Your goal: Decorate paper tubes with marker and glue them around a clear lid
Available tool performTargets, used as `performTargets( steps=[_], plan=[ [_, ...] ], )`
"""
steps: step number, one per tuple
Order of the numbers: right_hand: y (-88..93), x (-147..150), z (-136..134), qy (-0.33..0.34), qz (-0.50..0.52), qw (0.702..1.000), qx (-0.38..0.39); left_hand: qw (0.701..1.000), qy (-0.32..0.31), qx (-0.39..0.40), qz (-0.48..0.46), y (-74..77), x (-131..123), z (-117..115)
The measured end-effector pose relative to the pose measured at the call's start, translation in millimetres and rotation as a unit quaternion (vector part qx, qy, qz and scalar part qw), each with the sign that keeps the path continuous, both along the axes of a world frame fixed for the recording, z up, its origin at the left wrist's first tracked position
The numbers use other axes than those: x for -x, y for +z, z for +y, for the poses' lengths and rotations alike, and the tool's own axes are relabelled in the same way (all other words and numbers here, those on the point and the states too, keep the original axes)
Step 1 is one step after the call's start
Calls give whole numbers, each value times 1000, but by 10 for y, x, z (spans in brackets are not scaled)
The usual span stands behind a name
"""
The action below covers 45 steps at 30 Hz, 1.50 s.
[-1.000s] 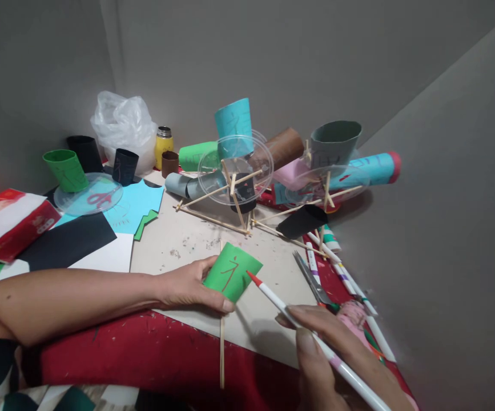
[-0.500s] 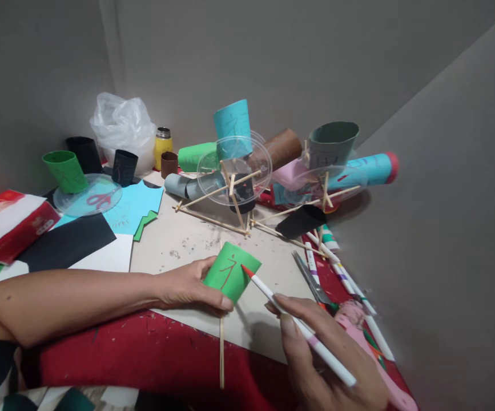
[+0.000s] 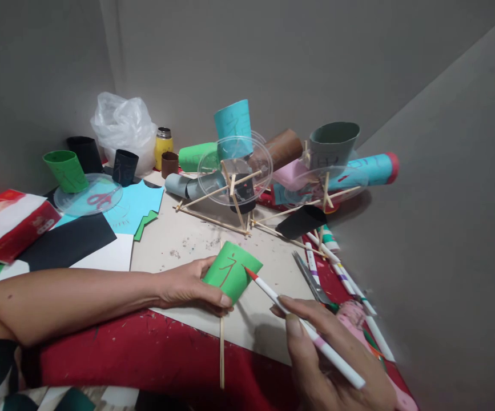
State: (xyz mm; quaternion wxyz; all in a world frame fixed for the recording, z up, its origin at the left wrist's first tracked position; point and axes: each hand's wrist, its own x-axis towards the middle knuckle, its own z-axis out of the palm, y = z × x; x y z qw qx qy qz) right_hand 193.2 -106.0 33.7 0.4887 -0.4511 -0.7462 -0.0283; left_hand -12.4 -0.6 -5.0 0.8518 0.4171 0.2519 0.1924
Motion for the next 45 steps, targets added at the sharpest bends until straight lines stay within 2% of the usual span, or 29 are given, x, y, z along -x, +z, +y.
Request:
performTargets(
  steps=[14,27,32,35,40,45],
  plan=[
    [-8,-38,4,-29,-4,1000,-2,1000,-13,20,-6,-3,20,15],
    [-35,-50,-1,-71,14,997,29,999,-17,26,-12,13,36,34],
    [-36,-25,-33,-65,50,997,5,999,-21,31,-13,8,32,41],
    [-29,-13,-26,-49,29,998,-24,999,-26,31,-15,-3,27,43],
    [5,-10,1,4,-12,1000,-12,999,-32,19,-18,-37,21,40],
    [6,-8,-3,4,-14,1000,-13,999,-35,13,-22,-63,19,42]
  ],
)
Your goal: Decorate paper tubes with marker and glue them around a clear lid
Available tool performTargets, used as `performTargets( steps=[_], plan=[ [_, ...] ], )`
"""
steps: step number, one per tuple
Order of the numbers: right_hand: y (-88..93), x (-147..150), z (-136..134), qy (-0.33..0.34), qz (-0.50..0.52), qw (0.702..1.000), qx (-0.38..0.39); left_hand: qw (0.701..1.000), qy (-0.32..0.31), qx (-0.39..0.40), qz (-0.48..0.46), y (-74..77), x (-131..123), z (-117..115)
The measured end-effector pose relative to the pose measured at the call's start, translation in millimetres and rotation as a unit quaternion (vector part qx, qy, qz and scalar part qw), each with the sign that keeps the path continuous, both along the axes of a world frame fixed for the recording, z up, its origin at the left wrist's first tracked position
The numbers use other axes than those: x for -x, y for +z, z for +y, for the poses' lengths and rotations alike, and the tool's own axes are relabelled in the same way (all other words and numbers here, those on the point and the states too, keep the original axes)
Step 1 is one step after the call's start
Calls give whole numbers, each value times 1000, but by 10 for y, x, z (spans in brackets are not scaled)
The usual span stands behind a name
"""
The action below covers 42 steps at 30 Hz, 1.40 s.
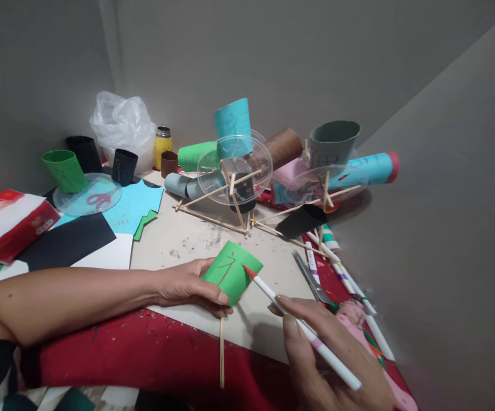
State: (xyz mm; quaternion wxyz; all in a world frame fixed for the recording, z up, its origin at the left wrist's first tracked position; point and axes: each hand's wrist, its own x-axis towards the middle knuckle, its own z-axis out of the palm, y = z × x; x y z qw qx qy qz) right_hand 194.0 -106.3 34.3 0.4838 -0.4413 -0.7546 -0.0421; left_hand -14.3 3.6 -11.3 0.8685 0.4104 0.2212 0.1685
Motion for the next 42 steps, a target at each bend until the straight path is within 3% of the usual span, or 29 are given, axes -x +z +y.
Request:
performTargets(
  steps=[11,15,23,31,36,42],
  plan=[
    [8,-10,-3,-48,44,998,20,1000,-8,12,8,61,12,14],
    [-6,-17,-30,-74,69,994,45,1000,2,19,12,44,18,12],
    [-48,-1,-36,-108,159,981,26,1000,-7,14,5,6,9,19],
    [-62,10,75,-69,196,975,82,999,-44,2,-20,32,12,20],
    [-185,-50,121,-51,158,980,105,996,-92,8,-19,18,21,6],
    [-290,-102,134,-51,116,986,108,995,-95,16,-18,-9,21,-16]
  ],
)
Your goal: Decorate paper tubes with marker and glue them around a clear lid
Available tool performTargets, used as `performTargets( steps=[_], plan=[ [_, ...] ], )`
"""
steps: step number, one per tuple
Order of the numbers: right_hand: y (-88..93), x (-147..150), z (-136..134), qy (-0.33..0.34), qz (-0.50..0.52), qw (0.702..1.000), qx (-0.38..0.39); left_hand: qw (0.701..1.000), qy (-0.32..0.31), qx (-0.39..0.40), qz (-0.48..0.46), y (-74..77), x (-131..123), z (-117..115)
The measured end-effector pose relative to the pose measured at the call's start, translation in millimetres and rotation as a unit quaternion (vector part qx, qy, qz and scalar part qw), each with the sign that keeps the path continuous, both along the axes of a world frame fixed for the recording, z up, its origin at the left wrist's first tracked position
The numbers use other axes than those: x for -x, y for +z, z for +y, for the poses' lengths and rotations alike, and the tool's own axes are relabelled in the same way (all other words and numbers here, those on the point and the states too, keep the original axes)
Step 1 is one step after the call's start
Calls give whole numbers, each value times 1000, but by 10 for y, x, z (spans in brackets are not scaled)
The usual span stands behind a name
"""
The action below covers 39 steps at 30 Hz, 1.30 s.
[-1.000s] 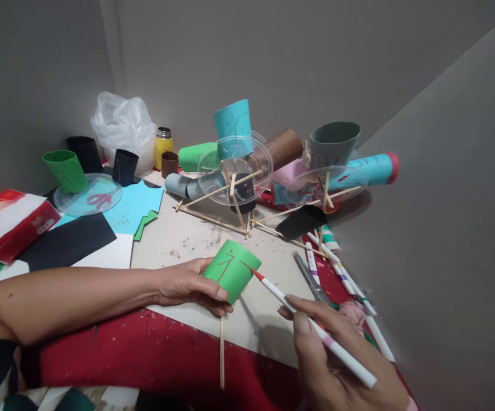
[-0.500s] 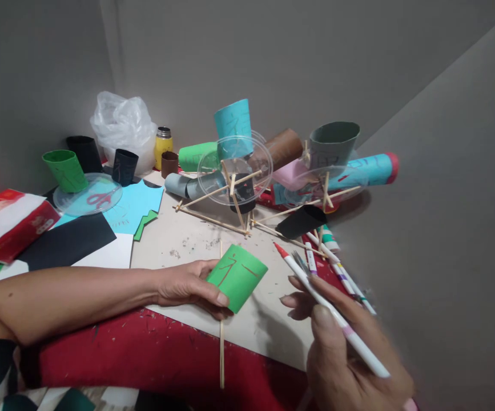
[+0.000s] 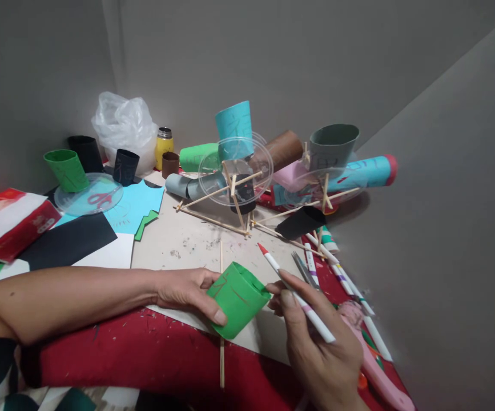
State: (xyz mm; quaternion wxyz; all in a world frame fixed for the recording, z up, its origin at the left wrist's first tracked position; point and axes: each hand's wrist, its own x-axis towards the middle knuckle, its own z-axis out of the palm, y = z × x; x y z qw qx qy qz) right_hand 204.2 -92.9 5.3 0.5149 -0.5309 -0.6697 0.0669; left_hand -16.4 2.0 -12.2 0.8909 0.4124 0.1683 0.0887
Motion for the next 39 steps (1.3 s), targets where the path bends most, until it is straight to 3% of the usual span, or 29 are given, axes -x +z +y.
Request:
performTargets(
  steps=[7,14,20,27,39],
  plan=[
    [29,19,31,66,-56,996,-26,1000,-5,1,-9,29,2,0],
    [21,5,53,63,-77,994,-51,996,18,-84,25,114,11,-42],
    [40,4,-27,27,-7,995,-101,990,124,-48,51,114,-35,-66],
    [192,35,-159,106,-90,979,-150,981,170,-79,43,121,-54,-77],
    [321,122,-113,156,-109,975,-116,980,177,-86,35,116,-57,-82]
  ],
)
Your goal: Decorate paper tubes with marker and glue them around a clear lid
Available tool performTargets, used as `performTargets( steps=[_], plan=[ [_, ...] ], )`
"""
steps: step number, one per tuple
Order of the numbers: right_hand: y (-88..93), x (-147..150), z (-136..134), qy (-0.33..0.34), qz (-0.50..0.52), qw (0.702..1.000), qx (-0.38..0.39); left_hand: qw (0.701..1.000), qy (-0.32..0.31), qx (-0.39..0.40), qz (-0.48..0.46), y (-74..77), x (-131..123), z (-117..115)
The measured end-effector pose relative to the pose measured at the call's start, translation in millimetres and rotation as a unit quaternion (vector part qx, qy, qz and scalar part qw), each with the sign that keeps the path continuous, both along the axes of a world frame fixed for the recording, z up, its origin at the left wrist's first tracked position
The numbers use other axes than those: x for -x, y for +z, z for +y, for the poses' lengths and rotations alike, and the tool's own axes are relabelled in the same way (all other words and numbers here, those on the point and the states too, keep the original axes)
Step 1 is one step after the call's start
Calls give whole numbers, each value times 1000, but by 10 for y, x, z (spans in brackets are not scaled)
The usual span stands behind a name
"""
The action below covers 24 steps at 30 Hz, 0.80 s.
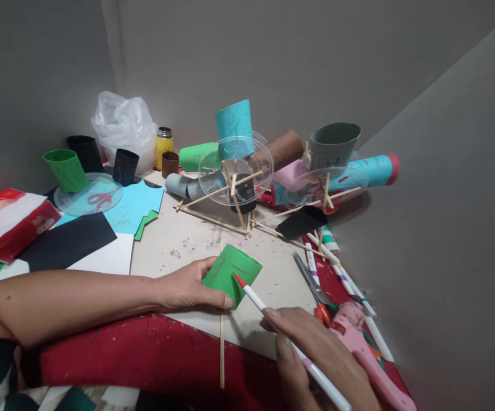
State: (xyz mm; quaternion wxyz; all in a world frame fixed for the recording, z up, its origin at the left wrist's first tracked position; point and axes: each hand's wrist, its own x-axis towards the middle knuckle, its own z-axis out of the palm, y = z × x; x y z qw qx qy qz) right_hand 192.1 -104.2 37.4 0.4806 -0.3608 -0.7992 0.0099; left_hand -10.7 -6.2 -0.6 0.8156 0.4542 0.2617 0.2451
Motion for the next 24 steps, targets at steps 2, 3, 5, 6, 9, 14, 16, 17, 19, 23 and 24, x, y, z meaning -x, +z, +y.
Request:
performTargets(
  steps=[2,3,5,6,9,14,16,17,19,23,24],
  plan=[
    [-8,5,4,-2,-12,1000,3,1000,-1,1,2,3,-1,0],
    [-13,7,5,-5,-13,1000,4,1000,-2,1,2,4,-2,1],
    [-25,15,7,-8,-9,1000,2,1000,-6,1,4,3,-2,1],
    [-30,20,10,-7,-7,1000,1,1000,-8,1,5,0,-1,2],
    [-44,30,22,-6,-5,1000,2,1000,-8,0,9,-13,3,2],
    [-61,17,33,-1,3,1000,-2,1000,-4,1,12,-18,0,3],
    [-61,13,27,-4,10,1000,-7,1000,-2,6,11,-9,-4,4],
    [-58,13,22,-7,14,1000,-7,1000,-2,10,10,-3,-5,4],
    [-47,18,12,-16,18,1000,-8,1000,-4,18,7,8,-6,5],
    [-20,27,-2,-28,25,999,-5,1000,-4,28,1,21,-3,5],
    [-16,27,-3,-27,29,999,-6,1000,-5,30,0,21,-3,5]
  ],
)
